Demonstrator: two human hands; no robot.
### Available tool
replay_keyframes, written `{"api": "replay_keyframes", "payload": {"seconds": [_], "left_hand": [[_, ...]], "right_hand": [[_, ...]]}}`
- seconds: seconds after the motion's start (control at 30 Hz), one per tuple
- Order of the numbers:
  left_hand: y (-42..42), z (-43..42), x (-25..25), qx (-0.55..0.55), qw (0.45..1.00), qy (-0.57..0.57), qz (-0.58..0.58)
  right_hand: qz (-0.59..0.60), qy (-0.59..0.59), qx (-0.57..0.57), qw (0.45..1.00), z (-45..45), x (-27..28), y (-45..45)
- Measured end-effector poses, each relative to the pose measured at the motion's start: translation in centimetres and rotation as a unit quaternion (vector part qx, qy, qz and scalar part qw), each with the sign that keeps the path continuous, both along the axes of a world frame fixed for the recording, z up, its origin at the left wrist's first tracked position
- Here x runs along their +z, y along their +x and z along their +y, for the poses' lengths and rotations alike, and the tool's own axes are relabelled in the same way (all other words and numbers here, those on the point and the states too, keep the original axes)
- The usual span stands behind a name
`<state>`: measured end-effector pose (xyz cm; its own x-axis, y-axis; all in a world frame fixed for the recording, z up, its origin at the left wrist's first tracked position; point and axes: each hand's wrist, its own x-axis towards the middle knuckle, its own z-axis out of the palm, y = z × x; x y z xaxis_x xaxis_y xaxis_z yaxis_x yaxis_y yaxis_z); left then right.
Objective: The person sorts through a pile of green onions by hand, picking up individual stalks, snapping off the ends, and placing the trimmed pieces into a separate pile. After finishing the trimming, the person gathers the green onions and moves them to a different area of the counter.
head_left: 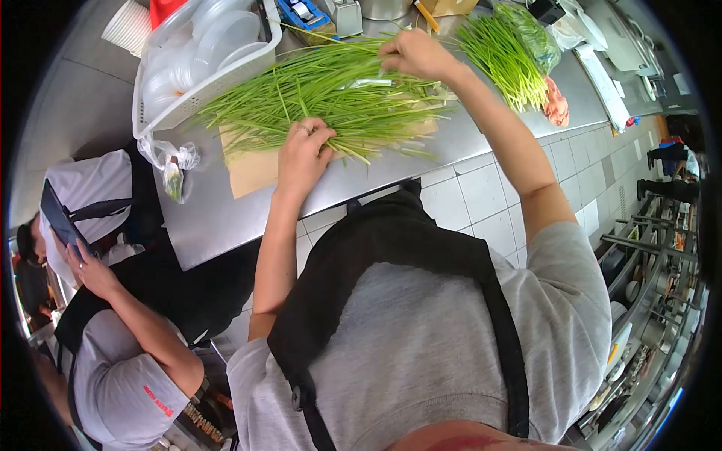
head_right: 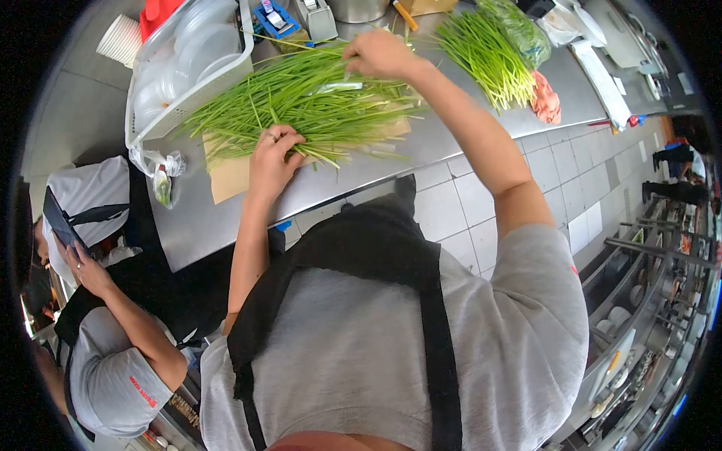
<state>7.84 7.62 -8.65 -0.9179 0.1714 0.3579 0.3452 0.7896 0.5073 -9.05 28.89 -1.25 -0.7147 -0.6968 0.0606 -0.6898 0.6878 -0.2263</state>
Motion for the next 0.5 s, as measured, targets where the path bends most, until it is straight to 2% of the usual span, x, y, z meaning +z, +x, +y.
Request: {"api": "replay_keyframes", "payload": {"seconds": [0.1, 0.17, 0.2, 0.27, 0.3, 0.37, 0.43, 0.5], "left_hand": [[0.2, 0.1, 0.1, -0.001, 1.0, -0.01, 0.006], [0.2, 0.7, 1.3, 0.027, 0.998, -0.032, 0.035], [-0.1, 0.7, 1.7, 0.028, 0.998, -0.031, 0.036], [-0.7, 0.7, 2.2, 0.044, 0.994, -0.091, 0.037], [-1.0, 0.6, 2.4, 0.044, 0.994, -0.091, 0.037], [-1.6, 0.1, 2.7, 0.032, 0.992, -0.123, -0.001], [-1.8, 0.0, 2.7, 0.024, 0.992, -0.127, -0.007], [-2.0, 0.1, 2.6, 0.016, 0.991, -0.131, -0.013]], "right_hand": [[0.017, 0.048, -0.036, 0.998, 0.4, 0.5, -0.7], [0.132, 0.082, -0.059, 0.986, 0.9, -0.1, -1.5], [0.133, 0.083, -0.058, 0.986, 1.0, 0.2, -1.4], [0.187, 0.019, 0.016, 0.982, 1.2, 0.4, -0.8], [0.187, 0.02, 0.016, 0.982, 1.0, 0.6, -0.2], [0.015, 0.081, 0.075, 0.994, 0.5, 1.2, 1.6], [0.028, 0.072, 0.096, 0.992, 0.8, -0.1, 3.2], [0.034, 0.137, 0.029, 0.99, 1.1, -1.7, 3.8]]}}
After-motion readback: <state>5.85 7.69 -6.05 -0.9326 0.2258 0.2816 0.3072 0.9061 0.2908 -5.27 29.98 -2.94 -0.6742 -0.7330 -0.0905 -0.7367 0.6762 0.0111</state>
